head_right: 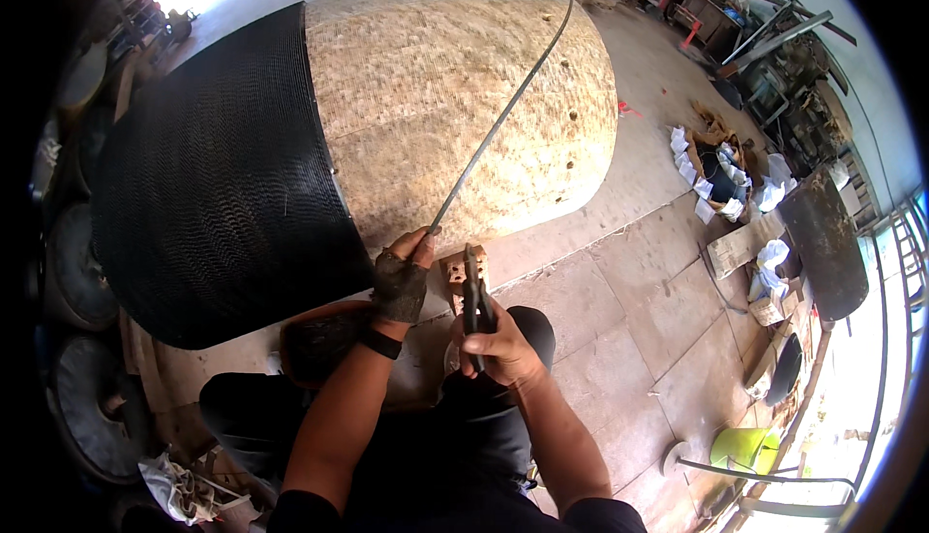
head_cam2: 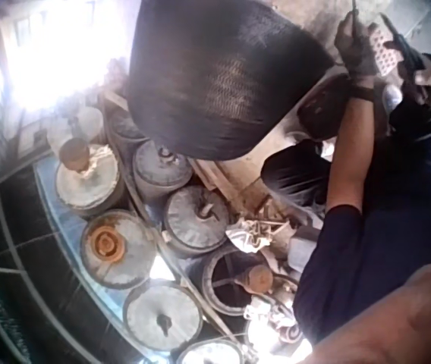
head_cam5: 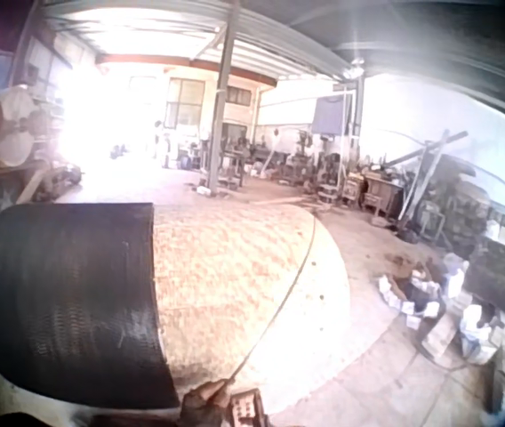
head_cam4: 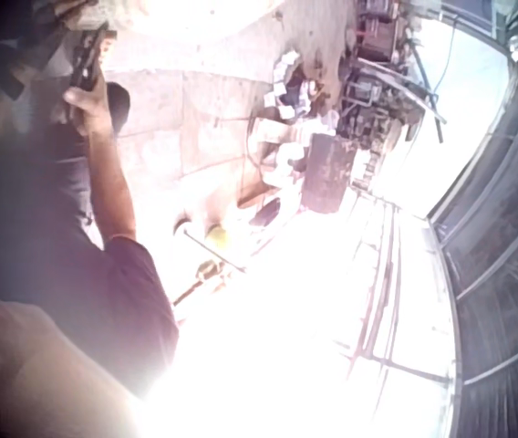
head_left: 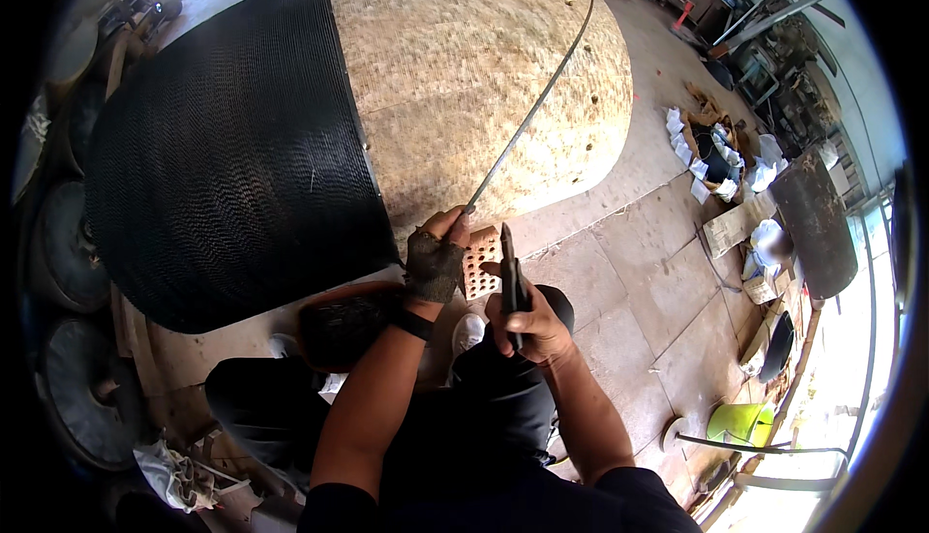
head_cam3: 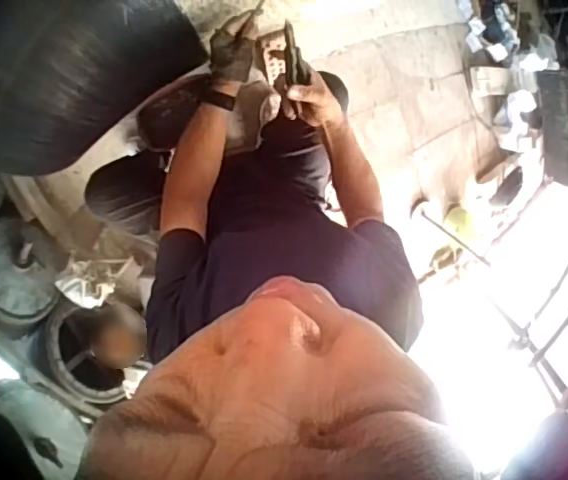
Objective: The person uses a pair of pliers to cut a long metal rod into smaller pieces, then applies a hammer to the edge of a black mesh wrap on a large cylindrical wooden drum.
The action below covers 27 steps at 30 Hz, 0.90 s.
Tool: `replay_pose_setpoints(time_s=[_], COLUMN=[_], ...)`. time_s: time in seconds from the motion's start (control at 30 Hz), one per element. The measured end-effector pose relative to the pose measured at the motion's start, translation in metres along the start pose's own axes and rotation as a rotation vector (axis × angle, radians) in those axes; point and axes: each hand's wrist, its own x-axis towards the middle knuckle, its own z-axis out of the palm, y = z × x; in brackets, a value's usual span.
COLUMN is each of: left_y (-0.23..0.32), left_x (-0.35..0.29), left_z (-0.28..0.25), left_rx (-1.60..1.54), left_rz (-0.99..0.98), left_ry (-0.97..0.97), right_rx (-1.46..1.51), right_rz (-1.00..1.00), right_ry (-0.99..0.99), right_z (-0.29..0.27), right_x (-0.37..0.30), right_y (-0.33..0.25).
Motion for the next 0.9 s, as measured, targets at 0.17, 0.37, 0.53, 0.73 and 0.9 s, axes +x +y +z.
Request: replay_pose_setpoints(time_s=[0.17, 0.37, 0.53, 0.73, 0.9], left_y=[0.0, 0.001, -0.005, -0.005, 0.0], left_x=[0.001, 0.004, 0.003, 0.007, 0.007], left_z=[-0.007, -0.008, -0.009, -0.015, -0.005], left_rx=[0.042, -0.032, -0.083, -0.011, -0.037], left_rz=[-0.042, -0.066, -0.119, -0.233, -0.119], left_ry=[0.019, 0.011, 0.007, -0.032, -0.103], right_rx=[-0.25, -0.142, -0.053, -0.48, -0.871], right_rz=[0.076, 0.002, 0.026, 0.018, -0.1], right_ry=[0.012, -0.007, 0.082, 0.238, 0.434], right_z=[0.017, 0.001, -0.002, 0.02, 0.001], right_x=[-0.004, -0.001, -0.005, 0.002, 0.001], right_y=[-0.007, 0.012, 0.013, -0.018, -0.026])
